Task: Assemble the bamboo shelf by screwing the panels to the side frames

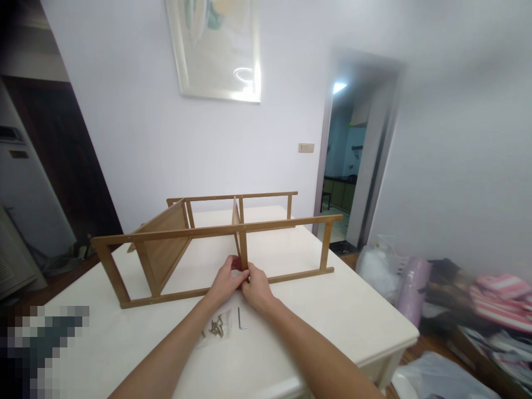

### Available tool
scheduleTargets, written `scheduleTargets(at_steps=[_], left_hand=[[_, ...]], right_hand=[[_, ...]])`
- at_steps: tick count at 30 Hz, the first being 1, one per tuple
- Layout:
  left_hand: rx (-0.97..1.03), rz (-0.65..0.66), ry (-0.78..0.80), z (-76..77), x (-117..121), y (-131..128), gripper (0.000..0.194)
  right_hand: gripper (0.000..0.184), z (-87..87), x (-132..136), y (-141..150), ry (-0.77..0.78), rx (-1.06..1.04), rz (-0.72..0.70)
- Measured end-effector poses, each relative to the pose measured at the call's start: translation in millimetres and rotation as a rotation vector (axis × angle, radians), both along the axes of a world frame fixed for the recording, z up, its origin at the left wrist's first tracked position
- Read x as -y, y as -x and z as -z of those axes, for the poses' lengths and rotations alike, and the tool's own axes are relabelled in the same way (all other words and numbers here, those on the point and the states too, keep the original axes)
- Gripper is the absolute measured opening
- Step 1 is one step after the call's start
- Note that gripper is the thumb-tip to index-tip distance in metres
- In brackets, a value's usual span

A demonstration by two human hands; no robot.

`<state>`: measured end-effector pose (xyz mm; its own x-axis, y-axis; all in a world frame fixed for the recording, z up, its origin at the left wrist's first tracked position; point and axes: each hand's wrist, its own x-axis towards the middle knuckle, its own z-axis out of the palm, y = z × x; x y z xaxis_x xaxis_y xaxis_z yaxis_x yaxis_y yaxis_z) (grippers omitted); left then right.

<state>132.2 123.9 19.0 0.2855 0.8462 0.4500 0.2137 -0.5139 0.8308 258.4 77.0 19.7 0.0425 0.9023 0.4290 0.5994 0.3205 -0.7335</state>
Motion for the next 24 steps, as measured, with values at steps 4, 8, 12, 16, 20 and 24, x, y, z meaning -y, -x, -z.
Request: scheduleTargets(at_steps=[4, 8, 12, 16, 20, 24], left_hand=[[-0.017, -0.005, -0.009, -0.9, -1, -2, 0.024], [-0.018, 0.030, -0.015, -1.0, -2, -3, 0.021], [0.002, 0.074, 0.011, -3.3, -2, -3, 0.021], [-0.008, 0.073, 0.022, -5.7, -1, -2, 0.022], [-0.047, 0.019, 0.026, -4.5, 0, -4, 0.020], [-0.087, -0.092, 0.017, -3.8, 2, -11, 0.025]], right_hand=[[0.037, 0.6, 0, 0, 0.009, -0.002, 0.005], [0.042, 1.0, 0, -1, -0.003, -0.051, -0.032], [0.042, 0.9, 0, -2, -0.024, -0.102, -0.072], [0.051, 1.0, 0, -3, -0.048, -0.106, -0.084], [0.059, 0.3, 0, -1, -0.097, -0.116, -0.134], [0.064, -2.6, 2, -1, -0.105, -0.136, -0.166]])
